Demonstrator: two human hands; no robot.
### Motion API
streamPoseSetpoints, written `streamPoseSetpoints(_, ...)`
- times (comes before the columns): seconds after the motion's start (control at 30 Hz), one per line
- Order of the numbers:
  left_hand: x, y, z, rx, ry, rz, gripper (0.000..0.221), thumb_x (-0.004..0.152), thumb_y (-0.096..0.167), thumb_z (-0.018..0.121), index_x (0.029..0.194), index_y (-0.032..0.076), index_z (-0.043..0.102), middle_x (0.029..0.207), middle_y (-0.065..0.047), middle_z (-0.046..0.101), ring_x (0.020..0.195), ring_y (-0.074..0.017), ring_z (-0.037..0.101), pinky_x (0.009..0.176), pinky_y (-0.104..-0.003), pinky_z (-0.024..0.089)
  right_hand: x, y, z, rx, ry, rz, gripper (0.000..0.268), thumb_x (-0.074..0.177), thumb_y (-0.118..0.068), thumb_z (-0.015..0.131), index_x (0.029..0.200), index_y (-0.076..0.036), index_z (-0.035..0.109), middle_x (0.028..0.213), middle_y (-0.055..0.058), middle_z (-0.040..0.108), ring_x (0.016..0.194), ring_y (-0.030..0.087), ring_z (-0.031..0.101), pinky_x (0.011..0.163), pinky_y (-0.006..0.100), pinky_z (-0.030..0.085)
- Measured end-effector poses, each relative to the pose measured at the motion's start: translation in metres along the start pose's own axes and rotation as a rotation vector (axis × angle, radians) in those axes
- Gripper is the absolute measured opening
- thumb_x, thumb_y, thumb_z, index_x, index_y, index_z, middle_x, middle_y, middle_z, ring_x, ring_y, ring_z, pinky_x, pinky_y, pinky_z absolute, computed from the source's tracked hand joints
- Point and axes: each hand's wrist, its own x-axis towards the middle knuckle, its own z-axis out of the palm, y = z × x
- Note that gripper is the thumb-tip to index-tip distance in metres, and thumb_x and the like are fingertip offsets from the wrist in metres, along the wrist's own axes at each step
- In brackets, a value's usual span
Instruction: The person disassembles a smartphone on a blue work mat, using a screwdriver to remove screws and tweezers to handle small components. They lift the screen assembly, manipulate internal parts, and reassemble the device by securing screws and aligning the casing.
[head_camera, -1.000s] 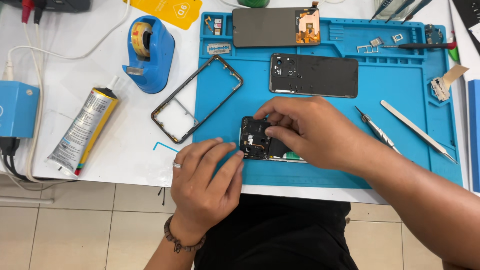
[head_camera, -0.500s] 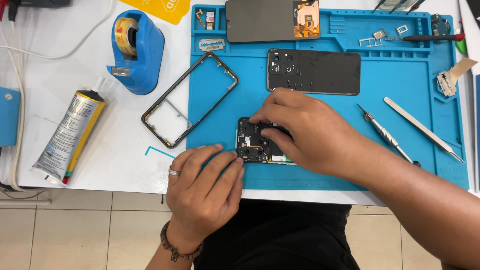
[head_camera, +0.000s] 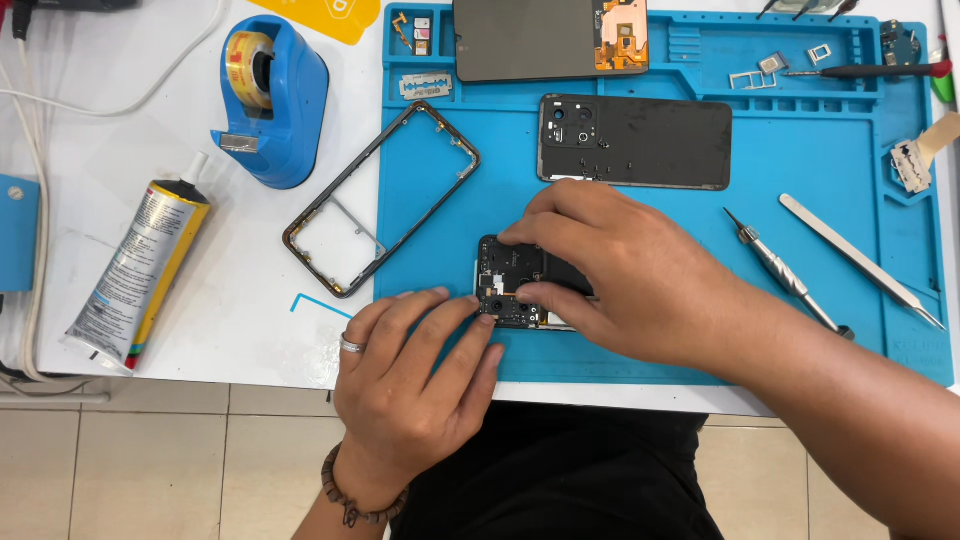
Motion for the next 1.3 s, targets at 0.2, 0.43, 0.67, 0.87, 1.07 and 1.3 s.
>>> streamPoseSetpoints(0.2,0.0,0.001,-0.001,-0.015,-0.019,-0.014,0.022,0.091,0.021,0.058,0.086,0.007,0.074,0.098,-0.01,0.071,0.094,-0.0279,0.063,0.082,-0.041,0.047,-0.002,0.002,0.002,-0.059,-0.024,-0.018,0.035,0.084,-0.019,0.07,0.115,-0.005,0.063,0.107,0.014,0.056,0.094,0.033,0.056,0.074,0.043,0.05)
streamPoseSetpoints(0.43,0.0,0.002,-0.001,-0.013,-0.018,-0.017,0.023,0.091,0.022,0.058,0.086,0.007,0.074,0.101,-0.009,0.073,0.098,-0.0272,0.064,0.087,-0.04,0.045,-0.004,0.004,0.002,-0.062,-0.007,-0.055,0.032,0.085,-0.017,0.068,0.115,-0.006,0.065,0.107,0.015,0.054,0.096,0.033,0.056,0.075,0.043,0.05)
streamPoseSetpoints(0.67,0.008,0.004,-0.006,-0.076,-0.096,-0.066,0.025,0.092,0.027,0.056,0.095,0.005,0.07,0.105,-0.01,0.069,0.105,-0.0292,0.061,0.095,-0.046,0.041,-0.005,0.001,0.001,-0.057,0.07,-0.14,0.017,0.087,-0.011,0.066,0.102,-0.003,0.067,0.102,0.014,0.056,0.088,0.033,0.056,0.076,0.043,0.049)
streamPoseSetpoints(0.87,0.015,0.005,-0.005,-0.06,-0.131,-0.041,0.028,0.092,0.028,0.059,0.095,0.002,0.07,0.105,-0.01,0.068,0.107,-0.0299,0.059,0.097,-0.048,0.039,-0.009,0.0,0.004,-0.16,0.084,-0.135,0.02,0.086,-0.014,0.067,0.105,-0.005,0.069,0.102,0.013,0.056,0.088,0.031,0.055,0.076,0.044,0.048)
streamPoseSetpoints(1.07,0.014,0.003,-0.002,-0.089,-0.124,-0.052,0.027,0.089,0.029,0.06,0.095,0.004,0.07,0.106,-0.009,0.067,0.105,-0.0294,0.06,0.096,-0.048,0.041,-0.026,-0.011,0.001,-0.373,0.089,-0.191,0.026,0.09,-0.01,0.059,0.115,-0.004,0.063,0.115,0.012,0.061,0.1,0.031,0.051,0.078,0.043,0.042)
streamPoseSetpoints(1.3,0.021,0.005,-0.002,-0.069,-0.163,-0.07,0.032,0.09,0.034,0.058,0.095,0.004,0.068,0.111,-0.009,0.066,0.11,-0.0297,0.056,0.101,-0.048,0.037,-0.041,-0.019,0.009,-0.437,0.128,-0.135,0.031,0.089,-0.004,0.054,0.119,-0.001,0.059,0.13,0.015,0.057,0.114,0.034,0.051,0.092,0.048,0.041)
